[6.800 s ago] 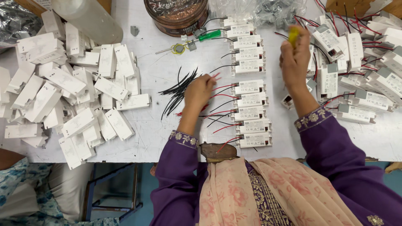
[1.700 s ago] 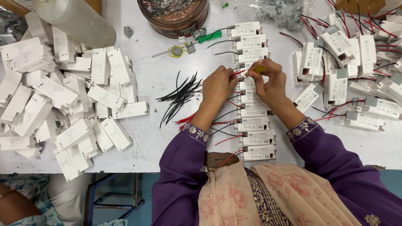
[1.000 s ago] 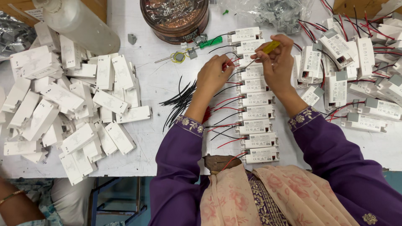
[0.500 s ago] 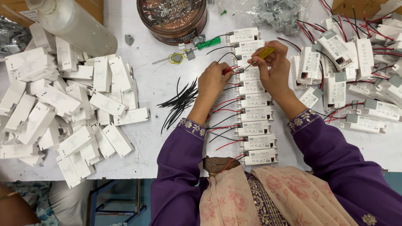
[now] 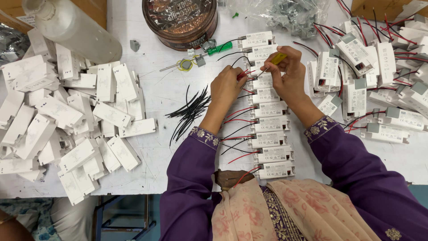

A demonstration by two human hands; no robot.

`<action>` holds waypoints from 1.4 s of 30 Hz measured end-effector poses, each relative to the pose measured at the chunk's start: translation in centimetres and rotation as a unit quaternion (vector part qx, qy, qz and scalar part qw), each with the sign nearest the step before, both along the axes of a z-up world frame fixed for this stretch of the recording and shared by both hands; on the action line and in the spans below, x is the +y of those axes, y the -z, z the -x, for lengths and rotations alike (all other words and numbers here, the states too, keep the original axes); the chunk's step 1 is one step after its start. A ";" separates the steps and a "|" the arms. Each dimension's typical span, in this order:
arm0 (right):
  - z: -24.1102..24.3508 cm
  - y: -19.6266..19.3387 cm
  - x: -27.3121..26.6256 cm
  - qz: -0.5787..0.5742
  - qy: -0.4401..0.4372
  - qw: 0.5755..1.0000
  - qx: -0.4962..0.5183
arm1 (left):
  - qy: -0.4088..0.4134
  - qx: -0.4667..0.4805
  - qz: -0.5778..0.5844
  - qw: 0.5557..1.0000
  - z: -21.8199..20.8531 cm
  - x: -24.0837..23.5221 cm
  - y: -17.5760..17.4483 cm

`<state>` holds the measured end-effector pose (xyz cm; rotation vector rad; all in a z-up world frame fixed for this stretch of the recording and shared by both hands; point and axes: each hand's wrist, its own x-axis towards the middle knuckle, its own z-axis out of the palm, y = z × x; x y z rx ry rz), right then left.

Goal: The person connects wires to electronic components, uses a screwdriver to secure them, and gathers the finished units on a table.

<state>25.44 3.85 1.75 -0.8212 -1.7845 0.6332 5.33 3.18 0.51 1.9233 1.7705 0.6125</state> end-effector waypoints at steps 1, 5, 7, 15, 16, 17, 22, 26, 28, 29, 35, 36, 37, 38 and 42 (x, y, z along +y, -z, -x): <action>0.0 0.0 0.0 -0.001 0.000 1.000 0.000 | 0.001 0.001 -0.005 1.000 0.0 0.0 0.0; 0.0 0.2 0.0 -0.005 -0.002 1.000 -0.003 | -0.004 -0.005 -0.026 1.000 -0.6 -0.1 0.1; 0.1 0.3 -0.1 -0.004 -0.003 1.000 -0.002 | -0.007 -0.007 -0.028 1.000 -0.7 -0.2 0.3; -1.5 0.6 0.8 0.126 -0.024 0.987 0.093 | 0.063 -0.215 0.094 0.970 3.7 1.2 2.4; -1.9 0.5 1.3 0.110 -0.017 0.988 0.103 | 0.053 -0.192 0.099 0.975 5.1 1.3 2.3; -2.2 0.4 2.0 0.095 -0.012 0.989 0.113 | 0.042 -0.169 0.104 0.979 6.5 1.3 1.9; -2.3 0.3 3.7 0.075 -0.017 0.983 0.164 | -0.023 -0.136 -0.083 0.987 8.6 2.0 -3.3; -0.9 0.8 4.2 0.063 0.002 0.989 0.130 | -0.009 -0.110 -0.138 0.984 1.9 4.5 -5.3; -0.5 0.9 4.1 0.056 0.006 0.992 0.112 | -0.016 -0.079 -0.101 0.992 -0.3 5.6 -4.9; -0.4 0.9 3.8 0.056 0.006 0.993 0.104 | -0.014 -0.069 -0.086 0.994 -0.8 5.8 -4.3; 0.4 0.9 3.5 0.059 0.007 0.996 0.073 | -0.030 -0.033 0.001 0.999 0.1 5.3 -0.2; 0.4 0.9 3.5 0.057 0.007 0.996 0.070 | -0.027 -0.025 0.008 0.999 0.3 5.2 0.1; 0.4 0.8 3.5 0.054 0.006 0.996 0.068 | -0.032 -0.024 0.007 0.999 0.4 5.1 0.4; 0.5 0.8 3.5 0.051 0.005 0.997 0.066 | -0.037 -0.022 0.005 0.999 0.4 4.9 0.6; 0.7 0.4 3.5 0.031 0.009 0.999 0.043 | -0.037 -0.012 0.023 0.999 0.5 4.6 0.5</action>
